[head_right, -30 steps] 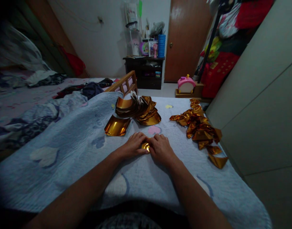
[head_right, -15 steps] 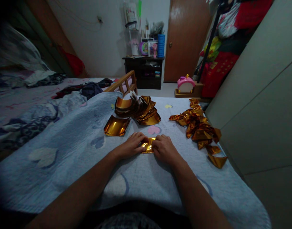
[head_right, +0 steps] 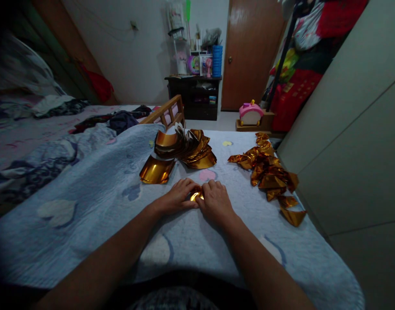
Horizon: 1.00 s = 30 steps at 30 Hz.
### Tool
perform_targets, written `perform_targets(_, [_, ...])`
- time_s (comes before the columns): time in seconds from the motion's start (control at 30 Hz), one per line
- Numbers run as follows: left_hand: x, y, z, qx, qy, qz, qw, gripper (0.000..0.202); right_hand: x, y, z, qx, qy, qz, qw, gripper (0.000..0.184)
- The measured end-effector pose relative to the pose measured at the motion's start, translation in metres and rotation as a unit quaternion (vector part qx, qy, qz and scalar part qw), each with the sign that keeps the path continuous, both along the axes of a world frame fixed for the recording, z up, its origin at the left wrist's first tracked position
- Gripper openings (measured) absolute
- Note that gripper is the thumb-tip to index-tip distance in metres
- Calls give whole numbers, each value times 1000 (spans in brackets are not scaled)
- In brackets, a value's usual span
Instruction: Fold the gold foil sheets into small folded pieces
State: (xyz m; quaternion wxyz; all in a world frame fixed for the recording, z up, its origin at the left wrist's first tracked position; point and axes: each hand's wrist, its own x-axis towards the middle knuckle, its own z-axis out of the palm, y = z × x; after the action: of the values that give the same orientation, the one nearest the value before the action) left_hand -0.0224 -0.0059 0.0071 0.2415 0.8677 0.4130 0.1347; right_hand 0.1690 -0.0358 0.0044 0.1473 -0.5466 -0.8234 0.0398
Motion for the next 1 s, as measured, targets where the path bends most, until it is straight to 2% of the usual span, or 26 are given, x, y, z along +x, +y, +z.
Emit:
perform_targets(0.3, [0,0,0,0,4,2,1000,48,5,-2,1,8,-11,-44,999,33])
perform_targets(0.6, [0,0,4,-15,10,4,1000,49,44,9,-16,-7,27,-48,998,60])
perform_targets(0.77, [0,1,4,-19,18,5,1000,50,61,16,-15,-65,33,-71,995,72])
perform_targets(0.87, [0,0,6,-24,20,3,1000,50,68,18,-14,-91,35,-74,993,73])
perform_targets(1.0, [1,-2,11,-17,18,5,1000,47,78,18,-16,-82,47,-45,995,70])
